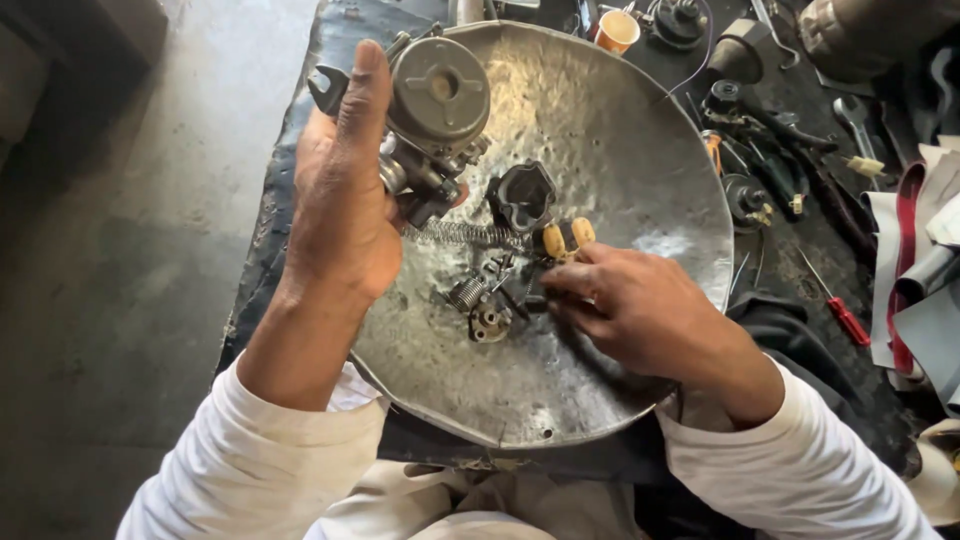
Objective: The recorder is disassembling and inspecting components of a motorcycle carburetor.
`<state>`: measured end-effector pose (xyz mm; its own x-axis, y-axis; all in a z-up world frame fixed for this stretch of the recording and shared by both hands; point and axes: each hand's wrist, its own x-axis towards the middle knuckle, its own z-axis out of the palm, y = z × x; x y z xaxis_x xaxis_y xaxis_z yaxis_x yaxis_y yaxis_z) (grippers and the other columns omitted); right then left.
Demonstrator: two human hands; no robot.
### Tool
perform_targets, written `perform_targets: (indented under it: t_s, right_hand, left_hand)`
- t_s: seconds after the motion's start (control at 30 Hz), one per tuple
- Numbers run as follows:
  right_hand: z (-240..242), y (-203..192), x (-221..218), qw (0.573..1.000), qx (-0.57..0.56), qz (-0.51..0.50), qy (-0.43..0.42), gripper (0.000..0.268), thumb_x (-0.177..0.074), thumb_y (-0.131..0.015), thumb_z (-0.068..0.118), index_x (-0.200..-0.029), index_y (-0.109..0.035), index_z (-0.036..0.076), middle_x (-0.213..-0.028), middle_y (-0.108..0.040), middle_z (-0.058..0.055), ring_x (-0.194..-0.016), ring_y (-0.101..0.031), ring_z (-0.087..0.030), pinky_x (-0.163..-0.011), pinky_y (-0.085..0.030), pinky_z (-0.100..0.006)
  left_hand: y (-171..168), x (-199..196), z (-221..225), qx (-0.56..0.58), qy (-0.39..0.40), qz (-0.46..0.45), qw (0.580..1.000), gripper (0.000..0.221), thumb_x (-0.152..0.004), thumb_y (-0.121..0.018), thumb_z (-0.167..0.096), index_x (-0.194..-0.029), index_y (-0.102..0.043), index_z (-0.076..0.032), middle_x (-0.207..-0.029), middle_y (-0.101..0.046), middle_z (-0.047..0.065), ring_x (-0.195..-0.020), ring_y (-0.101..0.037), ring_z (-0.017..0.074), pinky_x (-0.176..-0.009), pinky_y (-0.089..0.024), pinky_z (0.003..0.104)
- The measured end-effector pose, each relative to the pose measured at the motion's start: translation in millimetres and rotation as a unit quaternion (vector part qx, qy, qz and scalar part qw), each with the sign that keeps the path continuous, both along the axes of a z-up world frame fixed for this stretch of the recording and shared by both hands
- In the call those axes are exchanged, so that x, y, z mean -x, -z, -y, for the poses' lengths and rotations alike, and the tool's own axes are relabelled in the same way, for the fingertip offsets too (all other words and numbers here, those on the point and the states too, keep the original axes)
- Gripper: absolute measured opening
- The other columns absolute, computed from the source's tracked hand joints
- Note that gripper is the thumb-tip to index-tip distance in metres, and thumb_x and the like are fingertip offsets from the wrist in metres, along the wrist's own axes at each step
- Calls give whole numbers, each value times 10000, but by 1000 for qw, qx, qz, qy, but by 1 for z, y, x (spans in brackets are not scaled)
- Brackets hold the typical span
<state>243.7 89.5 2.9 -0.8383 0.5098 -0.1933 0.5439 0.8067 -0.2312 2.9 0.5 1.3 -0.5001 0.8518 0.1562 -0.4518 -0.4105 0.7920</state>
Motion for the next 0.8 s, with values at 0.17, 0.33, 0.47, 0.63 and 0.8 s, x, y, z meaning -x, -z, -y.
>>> perform_targets:
  t_s: [0.17, 0.33, 0.47, 0.63, 0.8]
  right_hand:
    - [15, -12, 28, 999, 27, 14, -45, 569, -883, -673, 238, -1442, -568, 248, -1006, -610, -134, -867, -645, -355, -729, -514, -476]
    - [6, -7, 15, 985, 99, 30, -140, 859, -710, -647, 49, -1532, -546, 276, -1036, -587, -131, -907, -630, -358, -732, -513, -471]
    - [0, -16, 4, 995, 92, 22, -33, 581, -802, -662, 163, -1373, -633, 265, -980, -622, -82, -885, -662, -284, -740, -530, -430]
    - [0, -20, 3, 993, 56, 101, 19, 403, -907, -709, 346, -1309, -716, 314, -1017, -619, -64, -870, -668, -273, -768, -527, -441]
    - [0, -10, 3, 989, 104, 102, -13, 480, -947, -648, 330, -1426, -610, 318, -1020, -587, -64, -856, -643, -258, -724, -540, -402]
  left_hand:
    - [0, -3, 0, -4, 2, -3, 1000, 619, -1034, -655, -517, -1370, -498, -22, -1180, -671, 100, -953, -740, 179, -647, -654, 335]
    - [3, 0, 0, -6, 9, -21, 1000, 643, -1029, -652, -535, -1383, -492, -22, -1200, -670, 112, -971, -742, 184, -671, -666, 340]
    - [16, 3, -2, -12, -9, -33, 999, 683, -1049, -643, -540, -1443, -479, -8, -1287, -629, 100, -1093, -701, 156, -799, -661, 338]
    - [3, -2, -2, 8, -6, -76, 997, 710, -996, -644, -597, -1372, -473, -19, -1201, -631, 106, -1055, -716, 161, -727, -686, 338]
    - [9, -1, -4, 25, -1, -70, 997, 707, -991, -645, -603, -1363, -501, -19, -1198, -644, 114, -1035, -727, 187, -688, -684, 339]
